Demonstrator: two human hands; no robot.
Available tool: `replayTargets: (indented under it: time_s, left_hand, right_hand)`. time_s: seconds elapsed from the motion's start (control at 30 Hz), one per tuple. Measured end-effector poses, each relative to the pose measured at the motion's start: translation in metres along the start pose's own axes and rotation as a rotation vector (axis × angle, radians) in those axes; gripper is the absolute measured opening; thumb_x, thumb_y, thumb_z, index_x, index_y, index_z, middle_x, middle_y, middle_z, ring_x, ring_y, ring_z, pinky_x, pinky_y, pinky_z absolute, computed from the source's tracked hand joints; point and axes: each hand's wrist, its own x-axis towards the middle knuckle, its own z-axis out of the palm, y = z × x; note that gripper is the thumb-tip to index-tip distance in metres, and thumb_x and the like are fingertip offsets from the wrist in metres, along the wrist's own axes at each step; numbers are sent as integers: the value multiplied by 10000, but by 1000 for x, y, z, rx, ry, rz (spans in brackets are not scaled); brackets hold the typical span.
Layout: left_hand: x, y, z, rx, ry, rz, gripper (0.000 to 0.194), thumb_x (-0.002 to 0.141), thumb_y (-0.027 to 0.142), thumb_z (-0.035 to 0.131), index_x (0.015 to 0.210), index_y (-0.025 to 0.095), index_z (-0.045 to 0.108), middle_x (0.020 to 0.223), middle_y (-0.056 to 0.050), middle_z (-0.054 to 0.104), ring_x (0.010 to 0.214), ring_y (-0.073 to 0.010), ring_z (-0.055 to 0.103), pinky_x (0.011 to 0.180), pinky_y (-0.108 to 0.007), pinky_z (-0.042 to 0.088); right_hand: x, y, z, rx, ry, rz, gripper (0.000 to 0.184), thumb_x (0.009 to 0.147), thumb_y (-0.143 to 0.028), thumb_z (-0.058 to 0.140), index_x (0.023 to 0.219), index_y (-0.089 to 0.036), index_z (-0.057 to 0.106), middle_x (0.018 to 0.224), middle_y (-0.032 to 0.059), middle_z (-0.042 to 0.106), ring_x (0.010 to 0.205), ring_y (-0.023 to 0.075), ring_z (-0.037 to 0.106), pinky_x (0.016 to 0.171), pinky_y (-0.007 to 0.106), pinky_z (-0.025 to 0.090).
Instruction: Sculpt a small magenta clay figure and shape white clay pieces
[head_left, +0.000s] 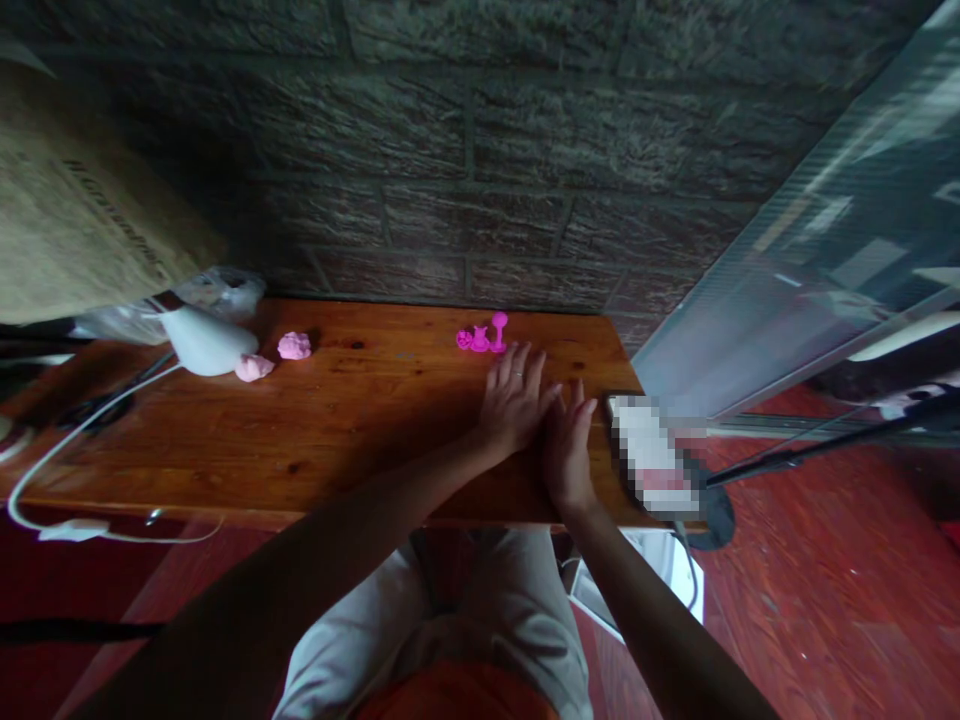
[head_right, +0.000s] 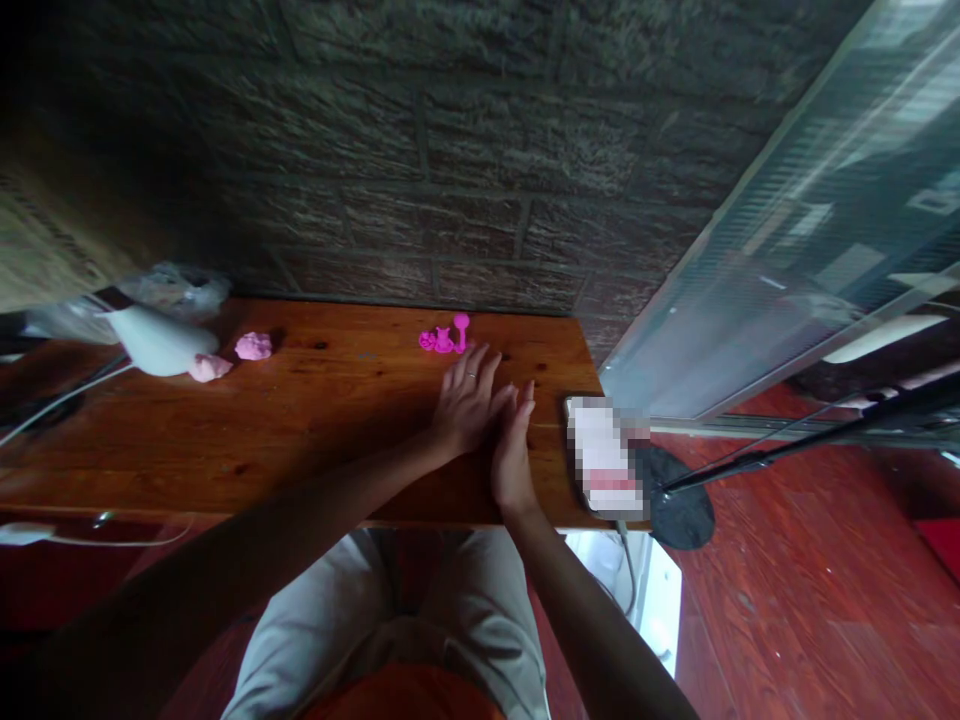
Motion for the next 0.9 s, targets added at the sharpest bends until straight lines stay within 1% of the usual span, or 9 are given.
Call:
replayTargets:
  time_s: [0.17, 0.33, 0.4, 0.47, 0.53, 0.63, 0.7, 0.8, 0.9]
  left_hand:
    - [-2, 4, 3, 55, -37, 32, 706, 999, 588, 312, 1509, 109, 402, 1651, -204, 261, 1567, -325, 135, 1249, -521, 159]
    - [-3, -3, -10, -124, -101, -38, 736, 954, 659, 354, 1502, 173, 417, 1669, -165, 234, 1562, -334, 149, 1241, -538, 158]
    - [-3, -14, -18, -319, -124, -164, 707, 956, 670, 314, 1484, 217, 439, 1642, -144, 315, 1529, -349, 245, 1215, -574, 198]
    - [-5, -30, -27, -495, -149, -198, 706, 972, 665, 220, 1372, 193, 559, 1486, -149, 540, 1434, -324, 425, 1193, -523, 280]
    - [-8, -49, -36, -571, -129, -188, 805, 979, 645, 50, 1184, 171, 667, 1280, -132, 690, 1248, -254, 603, 1118, -408, 404]
    - [-12, -78, -54, -709, 20, -217, 843, 936, 727, 80, 939, 162, 707, 1012, -130, 758, 958, -229, 682, 938, -361, 503]
    - [-9, -97, -67, -759, 74, -220, 844, 923, 744, 84, 864, 169, 699, 904, -126, 755, 840, -215, 673, 811, -333, 514]
    - [4, -126, -87, -853, 173, -287, 853, 905, 763, 59, 851, 189, 688, 814, -122, 738, 720, -206, 644, 638, -308, 465]
    - [20, -156, -104, -966, 230, -355, 849, 896, 771, 41, 855, 206, 674, 764, -115, 722, 672, -205, 623, 582, -308, 421]
  right_hand:
    - [0, 12, -2, 52, 113, 65, 720, 886, -622, -241, 1529, -303, -304, 1693, 4, 168, 1543, 212, 232, 1149, 520, 423]
    - [-2, -12, -9, 161, 217, 166, 730, 953, -599, -155, 1596, -255, -187, 1658, 109, 289, 1526, 232, 301, 1161, 546, 380]
    - [0, -25, -17, 241, 274, 210, 728, 992, -614, -36, 1622, -251, -49, 1593, 149, 408, 1480, 248, 396, 1159, 552, 370]
    - [6, -35, -25, 295, 282, 216, 713, 1008, -636, 112, 1607, -252, 151, 1485, 153, 542, 1378, 250, 529, 1124, 513, 422]
    - [17, -44, -31, 301, 193, 201, 672, 991, -658, 266, 1487, -232, 420, 1316, 141, 672, 1201, 253, 661, 1028, 457, 512]
    - [35, -54, -32, 140, -62, 116, 536, 911, -653, 509, 1132, -198, 688, 1066, 112, 765, 960, 253, 731, 887, 402, 570]
    - [43, -59, -29, -30, -162, 48, 446, 868, -600, 617, 1024, -195, 721, 997, 97, 775, 883, 246, 734, 829, 379, 571]
    - [47, -65, -23, -277, -233, -20, 371, 837, -529, 697, 1021, -209, 732, 918, 80, 777, 824, 244, 730, 776, 369, 567]
    - [43, -67, -19, -531, -284, -155, 266, 823, -460, 740, 953, -228, 749, 923, 83, 773, 897, 273, 713, 842, 400, 555]
